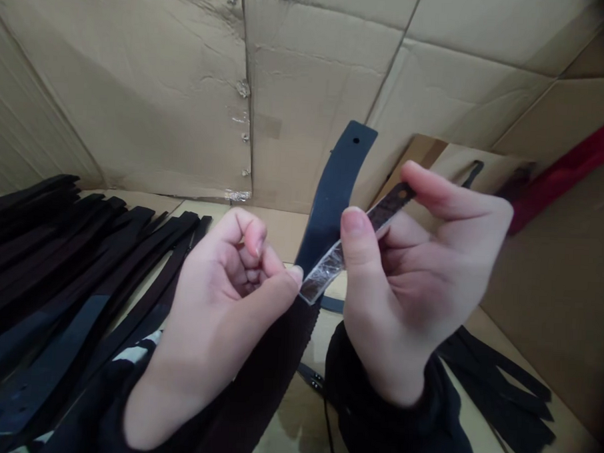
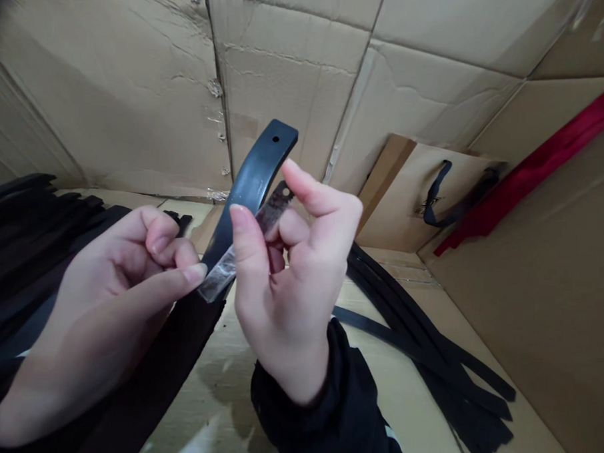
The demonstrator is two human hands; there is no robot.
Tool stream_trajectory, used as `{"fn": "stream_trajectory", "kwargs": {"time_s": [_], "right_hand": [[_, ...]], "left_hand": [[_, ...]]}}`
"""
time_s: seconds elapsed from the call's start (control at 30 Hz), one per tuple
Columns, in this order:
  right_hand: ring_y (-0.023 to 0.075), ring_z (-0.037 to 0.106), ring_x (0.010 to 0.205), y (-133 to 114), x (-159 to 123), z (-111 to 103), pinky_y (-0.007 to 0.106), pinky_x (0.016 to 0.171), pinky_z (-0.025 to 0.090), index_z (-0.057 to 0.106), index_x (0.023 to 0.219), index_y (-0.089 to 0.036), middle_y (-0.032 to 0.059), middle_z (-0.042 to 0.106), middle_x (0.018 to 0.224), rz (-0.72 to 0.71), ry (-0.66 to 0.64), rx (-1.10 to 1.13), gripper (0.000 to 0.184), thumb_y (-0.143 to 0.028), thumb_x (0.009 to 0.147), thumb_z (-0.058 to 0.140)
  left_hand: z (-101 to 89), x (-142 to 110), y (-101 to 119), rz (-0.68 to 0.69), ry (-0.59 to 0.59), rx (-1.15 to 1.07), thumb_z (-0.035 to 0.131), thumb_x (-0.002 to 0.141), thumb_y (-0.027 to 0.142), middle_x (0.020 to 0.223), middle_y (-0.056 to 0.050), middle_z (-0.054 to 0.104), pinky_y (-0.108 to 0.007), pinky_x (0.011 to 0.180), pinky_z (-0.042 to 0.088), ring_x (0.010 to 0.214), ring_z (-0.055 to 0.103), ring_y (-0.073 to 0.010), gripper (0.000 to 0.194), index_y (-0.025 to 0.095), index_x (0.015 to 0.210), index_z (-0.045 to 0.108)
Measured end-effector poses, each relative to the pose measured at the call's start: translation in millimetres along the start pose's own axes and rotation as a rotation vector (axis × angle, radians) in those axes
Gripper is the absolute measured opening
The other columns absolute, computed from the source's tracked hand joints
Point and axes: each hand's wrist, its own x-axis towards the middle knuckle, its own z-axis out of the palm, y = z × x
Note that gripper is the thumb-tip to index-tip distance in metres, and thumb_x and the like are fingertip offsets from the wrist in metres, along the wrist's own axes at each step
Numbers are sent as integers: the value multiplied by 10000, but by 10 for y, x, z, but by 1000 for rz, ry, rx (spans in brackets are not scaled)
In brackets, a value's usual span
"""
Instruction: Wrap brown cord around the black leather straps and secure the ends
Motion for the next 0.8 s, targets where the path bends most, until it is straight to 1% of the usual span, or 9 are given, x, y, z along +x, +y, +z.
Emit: {"fn": "stream_trajectory", "kwargs": {"time_s": [0.1, 0.2, 0.33, 0.43, 0.5, 0.63, 0.73, 0.8], "right_hand": [[69, 552, 448, 44, -1, 57, 169, 371, 397, 541, 1047, -276, -81, 518, 609, -26, 58, 104, 219, -194, 854, 602], [52, 456, 375, 75, 11, 72, 158, 320, 348, 523, 1009, -277, -104, 450, 543, 0, 33, 179, 199, -188, 853, 609], [53, 445, 378, 86, 29, 57, 166, 323, 354, 506, 1011, -273, -107, 411, 535, -7, 22, 203, 199, -187, 860, 603], [49, 419, 371, 86, 41, 46, 167, 317, 338, 509, 1000, -270, -108, 399, 534, -33, 34, 194, 211, -175, 847, 619], [50, 406, 369, 83, 45, 42, 171, 314, 320, 512, 995, -266, -108, 389, 527, -42, 49, 183, 225, -151, 836, 622], [55, 375, 358, 69, 40, 42, 185, 319, 307, 522, 993, -248, -116, 352, 498, -19, 67, 188, 261, -83, 811, 612], [55, 374, 354, 69, 35, 48, 187, 324, 315, 519, 989, -245, -119, 339, 494, -13, 74, 197, 251, -90, 816, 614], [58, 394, 364, 80, 38, 48, 184, 327, 321, 515, 984, -247, -117, 340, 497, -8, 78, 202, 245, -109, 816, 628]], "left_hand": [[14, -14, 16, 16, 10, 14, 657, 742, 106, 576, 92, 531, -117, 450, 409, 471, 450, -52, 291, 225, 724, 392], [11, -14, 13, 28, -14, 16, 645, 765, 111, 595, 94, 520, -111, 478, 416, 498, 447, -47, 259, 220, 732, 413], [-67, 45, -16, -5, -118, -19, 654, 772, 110, 587, 94, 513, -103, 492, 396, 507, 434, -41, 228, 219, 765, 454], [-156, 108, -15, -77, -232, -31, 702, 774, 150, 584, 92, 563, -107, 522, 407, 525, 478, -42, 237, 229, 824, 485], [-200, 138, 8, -126, -285, -26, 720, 770, 158, 586, 89, 589, -107, 560, 418, 553, 505, -42, 243, 230, 851, 503], [-231, 155, 64, -190, -335, -75, 734, 736, 128, 568, 95, 593, -84, 532, 400, 526, 481, -28, 260, 219, 852, 520], [-236, 150, 72, -193, -360, -84, 752, 691, 89, 593, 96, 625, -77, 519, 407, 523, 499, -27, 314, 224, 857, 523], [-236, 145, 61, -188, -345, -73, 745, 678, 56, 607, 96, 635, -71, 522, 410, 529, 504, -24, 330, 225, 853, 522]]}}
